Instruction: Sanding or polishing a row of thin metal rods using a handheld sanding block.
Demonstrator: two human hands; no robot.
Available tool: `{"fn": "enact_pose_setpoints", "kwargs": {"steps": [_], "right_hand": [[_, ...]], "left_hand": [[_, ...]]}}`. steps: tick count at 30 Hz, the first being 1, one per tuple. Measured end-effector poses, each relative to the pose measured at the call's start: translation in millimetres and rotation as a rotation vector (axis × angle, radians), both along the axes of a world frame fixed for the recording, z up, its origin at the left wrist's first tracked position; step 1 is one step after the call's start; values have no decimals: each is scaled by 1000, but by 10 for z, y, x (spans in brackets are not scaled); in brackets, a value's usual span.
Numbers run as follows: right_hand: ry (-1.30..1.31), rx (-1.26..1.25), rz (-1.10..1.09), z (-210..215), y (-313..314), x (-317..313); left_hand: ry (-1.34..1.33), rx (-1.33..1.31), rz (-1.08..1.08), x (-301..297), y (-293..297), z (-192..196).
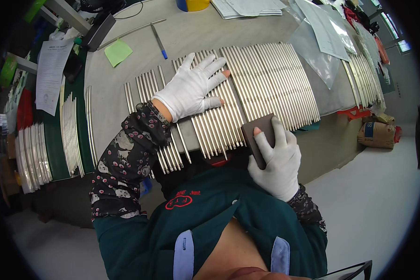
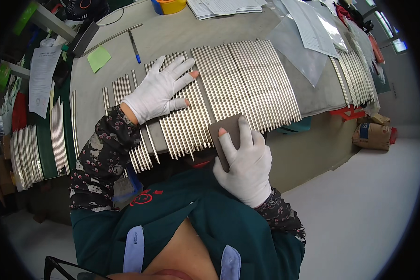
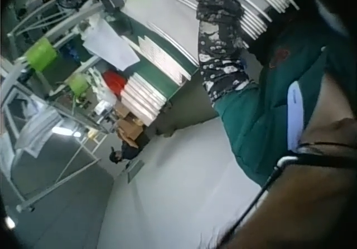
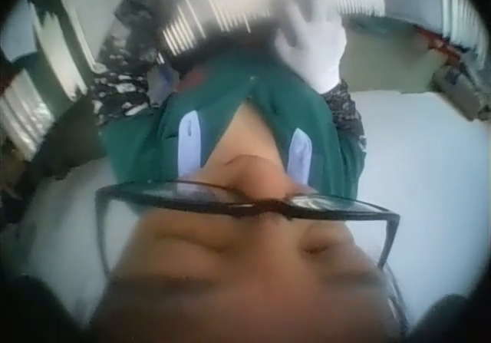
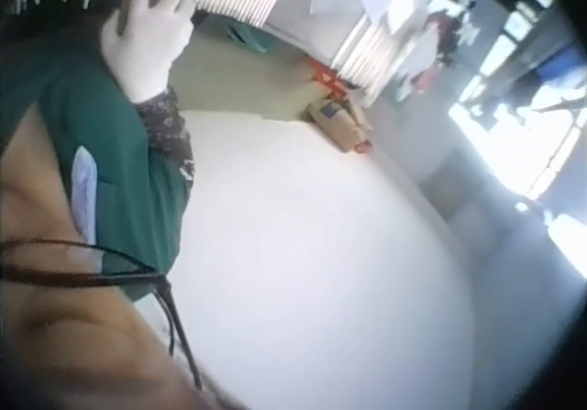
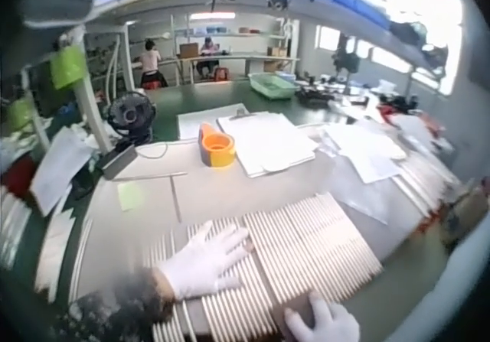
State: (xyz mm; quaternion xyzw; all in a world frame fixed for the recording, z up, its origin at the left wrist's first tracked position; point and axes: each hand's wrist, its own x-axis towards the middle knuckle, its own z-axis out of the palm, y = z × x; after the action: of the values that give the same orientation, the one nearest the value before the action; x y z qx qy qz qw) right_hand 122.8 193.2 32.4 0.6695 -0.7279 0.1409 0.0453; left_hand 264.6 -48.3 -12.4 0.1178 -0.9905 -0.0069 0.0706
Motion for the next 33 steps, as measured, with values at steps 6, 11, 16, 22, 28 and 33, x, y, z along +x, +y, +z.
{"fn": "enact_pose_setpoints", "kwargs": {"steps": [6,11,16,22,28,33], "right_hand": [[107,-33,-4,-51,-473,-2],[71,31,32,17,-128,-44],[119,-21,0,-21,-512,-7],[80,51,55,72,-105,-51],[10,49,90,60,-181,-100],[-100,-106,-5,77,162,-277]], "left_hand": [[46,32,-5,17,0,-19],[19,19,17,20,41,-4],[29,27,14,-3,13,-9],[16,1,4,16,34,16],[-8,4,4,65,-28,-24],[79,-15,-58,9,-9,52]]}}
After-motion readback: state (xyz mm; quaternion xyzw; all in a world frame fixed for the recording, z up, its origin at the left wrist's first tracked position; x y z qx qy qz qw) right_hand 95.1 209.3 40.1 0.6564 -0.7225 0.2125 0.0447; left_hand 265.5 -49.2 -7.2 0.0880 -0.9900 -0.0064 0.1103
